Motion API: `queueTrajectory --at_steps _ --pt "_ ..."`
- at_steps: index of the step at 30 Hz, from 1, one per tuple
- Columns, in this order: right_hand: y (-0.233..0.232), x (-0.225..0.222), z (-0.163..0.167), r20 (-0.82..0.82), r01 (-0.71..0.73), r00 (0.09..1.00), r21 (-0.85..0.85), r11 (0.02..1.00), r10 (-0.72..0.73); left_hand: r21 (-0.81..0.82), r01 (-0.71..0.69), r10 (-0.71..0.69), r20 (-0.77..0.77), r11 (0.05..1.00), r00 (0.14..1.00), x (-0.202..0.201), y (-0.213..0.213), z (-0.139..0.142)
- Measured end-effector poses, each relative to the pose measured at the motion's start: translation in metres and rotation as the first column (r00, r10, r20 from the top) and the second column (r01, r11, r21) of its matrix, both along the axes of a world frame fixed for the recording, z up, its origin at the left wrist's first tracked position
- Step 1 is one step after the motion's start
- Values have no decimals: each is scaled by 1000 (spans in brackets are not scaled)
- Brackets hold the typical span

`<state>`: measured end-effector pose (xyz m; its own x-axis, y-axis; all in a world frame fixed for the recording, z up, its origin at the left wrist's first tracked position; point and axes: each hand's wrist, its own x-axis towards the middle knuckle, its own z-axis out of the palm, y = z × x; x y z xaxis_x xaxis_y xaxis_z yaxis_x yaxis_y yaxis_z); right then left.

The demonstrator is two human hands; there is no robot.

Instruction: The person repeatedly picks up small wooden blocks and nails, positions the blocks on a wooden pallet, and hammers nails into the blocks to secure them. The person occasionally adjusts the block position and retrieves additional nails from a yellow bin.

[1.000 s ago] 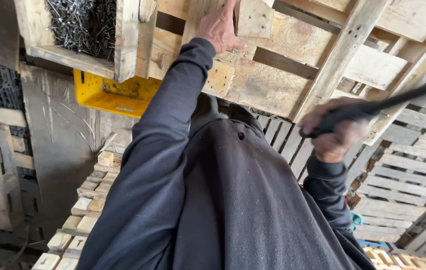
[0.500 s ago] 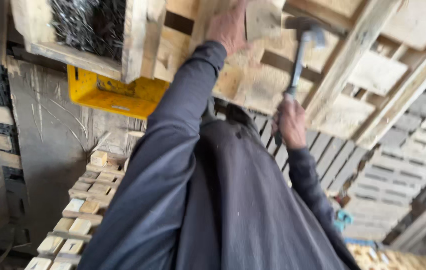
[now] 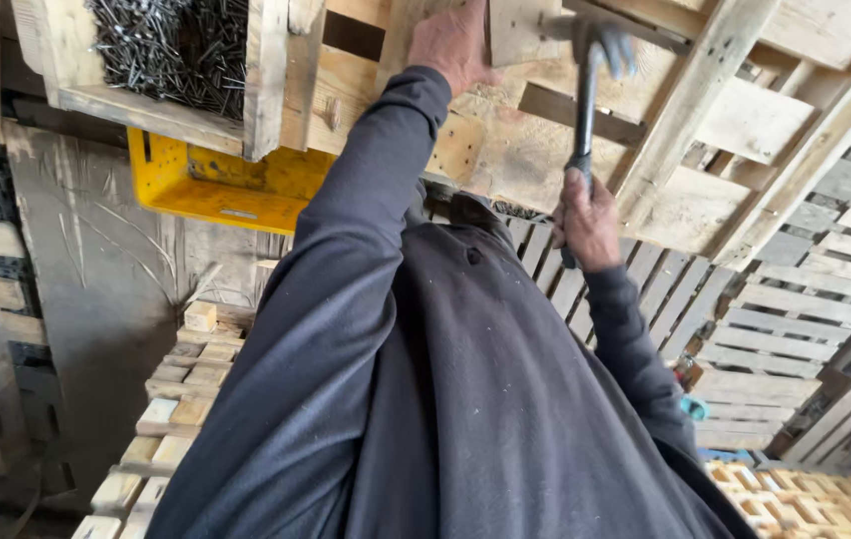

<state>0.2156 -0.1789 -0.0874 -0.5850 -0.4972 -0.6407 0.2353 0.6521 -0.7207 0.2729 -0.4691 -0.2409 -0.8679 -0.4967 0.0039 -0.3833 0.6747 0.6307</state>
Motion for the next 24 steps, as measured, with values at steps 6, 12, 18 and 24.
queueTrajectory --at_steps 6,12,18,24 --pt "28 -33 78 -572 -289 788 -671 683 -229 -31 -5 10 151 1000 988 -5 0 10" --pt "-12 -33 76 -552 -249 773 -719 649 -314 73 -7 -3 138 997 990 -4 -1 10" --pt "-18 4 15 -170 -35 985 -42 998 28 11 -12 11 45 1000 999 -3 1 14" --pt "-16 7 88 -447 -199 837 -786 585 -316 91 0 -18 193 996 981 -1 0 23"
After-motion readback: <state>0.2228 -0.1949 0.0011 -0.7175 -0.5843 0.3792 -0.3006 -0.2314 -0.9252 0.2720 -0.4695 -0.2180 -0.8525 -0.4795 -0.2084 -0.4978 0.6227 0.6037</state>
